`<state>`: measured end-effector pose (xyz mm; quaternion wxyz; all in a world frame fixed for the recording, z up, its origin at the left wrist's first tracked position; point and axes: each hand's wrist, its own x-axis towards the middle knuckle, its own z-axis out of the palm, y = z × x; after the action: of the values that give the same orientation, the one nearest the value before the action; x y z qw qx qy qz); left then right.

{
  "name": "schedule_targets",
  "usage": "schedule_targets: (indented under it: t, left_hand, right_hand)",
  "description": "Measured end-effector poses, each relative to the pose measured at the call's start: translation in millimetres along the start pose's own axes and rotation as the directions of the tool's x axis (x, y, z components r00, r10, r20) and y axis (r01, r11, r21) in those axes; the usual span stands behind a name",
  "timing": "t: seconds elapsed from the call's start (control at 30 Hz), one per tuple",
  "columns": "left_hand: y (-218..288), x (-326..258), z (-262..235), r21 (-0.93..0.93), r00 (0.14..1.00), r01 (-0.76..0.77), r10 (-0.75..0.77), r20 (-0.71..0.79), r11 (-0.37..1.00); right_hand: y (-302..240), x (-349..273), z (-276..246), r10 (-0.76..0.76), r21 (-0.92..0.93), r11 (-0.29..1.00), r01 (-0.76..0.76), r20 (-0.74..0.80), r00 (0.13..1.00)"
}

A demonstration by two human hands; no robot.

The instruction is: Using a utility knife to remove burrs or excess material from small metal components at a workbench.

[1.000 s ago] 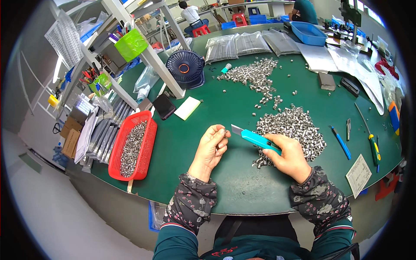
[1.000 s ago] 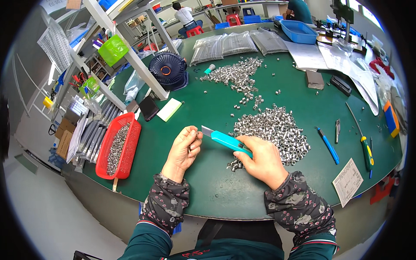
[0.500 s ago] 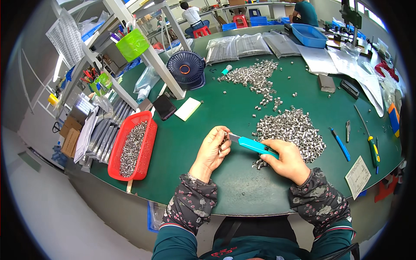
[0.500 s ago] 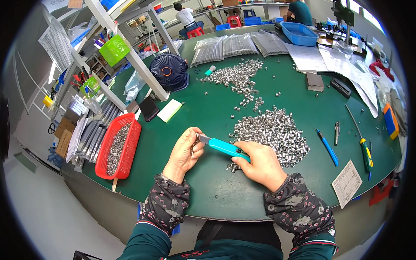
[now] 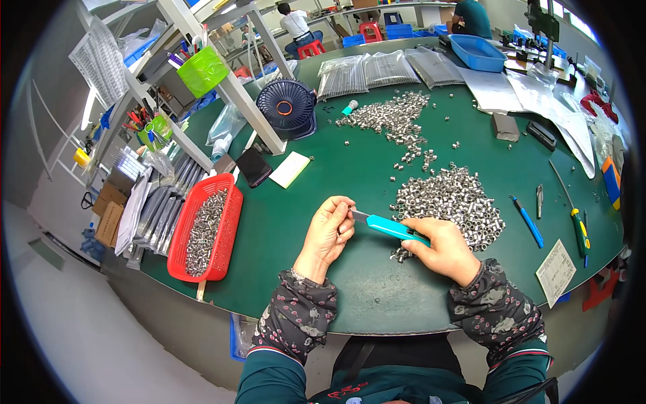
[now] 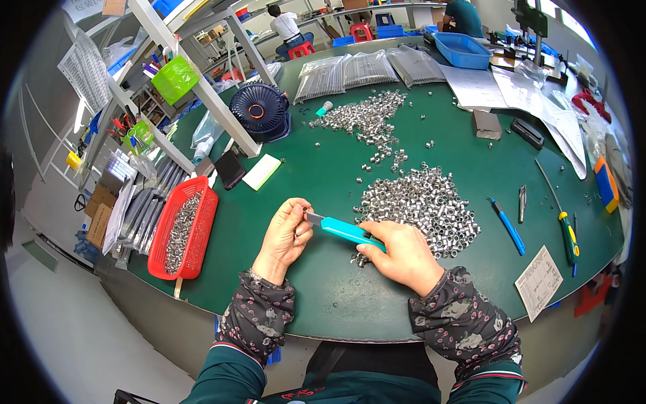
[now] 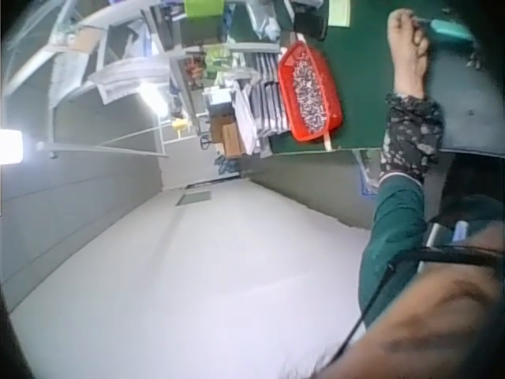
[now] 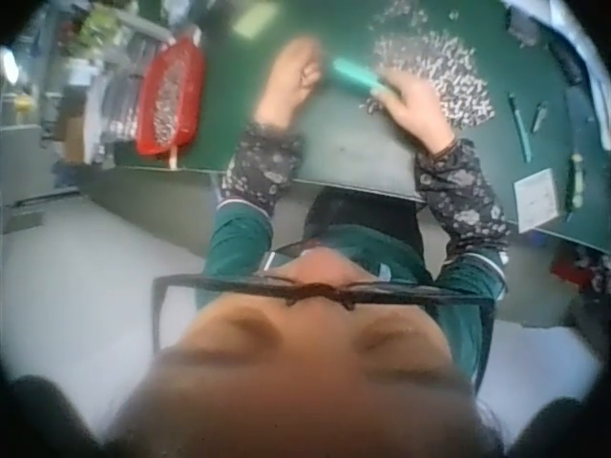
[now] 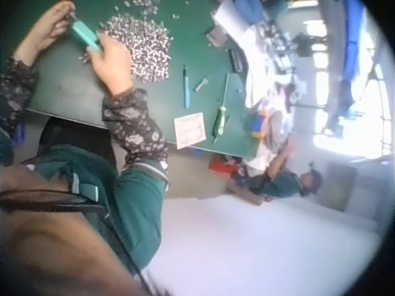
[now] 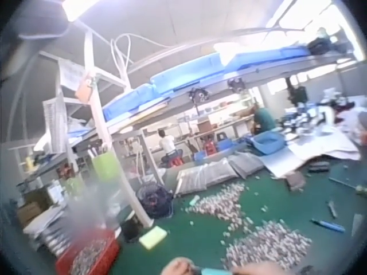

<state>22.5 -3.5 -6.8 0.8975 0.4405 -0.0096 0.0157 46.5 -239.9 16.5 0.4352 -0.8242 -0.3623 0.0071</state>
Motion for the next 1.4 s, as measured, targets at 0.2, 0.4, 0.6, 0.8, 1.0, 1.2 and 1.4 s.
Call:
schedule_targets:
  t: [0.2,0.4,0.6,0.8,1.0,1.2,1.4]
  left_hand:
    - [0.1,-0.5,0.1,0.036,1.0,-0.004,0.004,0.002,0.999]
    - [0.1,-2.0,1.2,0.107,0.999,-0.029,0.032,-0.026,0.994]
    - [-0.3,-3.1,6.9,0.197,0.995,-0.054,0.069,-0.069,0.979]
    - [-0.4,-3.9,8.0,0.237,0.993,-0.045,0.07,-0.099,0.971]
    - [0.2,-3.7,8.9,0.264,0.992,-0.037,0.067,-0.106,0.964]
    - [1.1,-4.9,9.8,0.317,0.99,-0.031,0.073,-0.119,0.948]
    - [0.7,-4.3,9.7,0.361,0.989,-0.027,0.077,-0.127,0.932]
  right_hand:
    - [0.5,1.0,-1.7,0.027,0.066,0.997,-0.029,0.033,0.999]
    - [4.2,0.8,1.5,0.0,0.068,0.998,-0.001,0.016,1.0]
    - [1.3,0.4,-0.7,0.014,0.033,0.999,-0.014,0.022,1.0]
    - [-0.4,-0.4,-0.7,0.006,-0.04,0.999,-0.006,0.001,1.0]
    - [0.6,-1.5,0.6,-0.024,-0.113,0.993,0.02,-0.028,0.999]
    - [-0.1,-1.7,1.2,-0.045,-0.138,0.99,0.038,-0.05,0.998]
    - [-1.2,-1.4,0.4,-0.048,-0.149,0.988,0.04,-0.05,0.998]
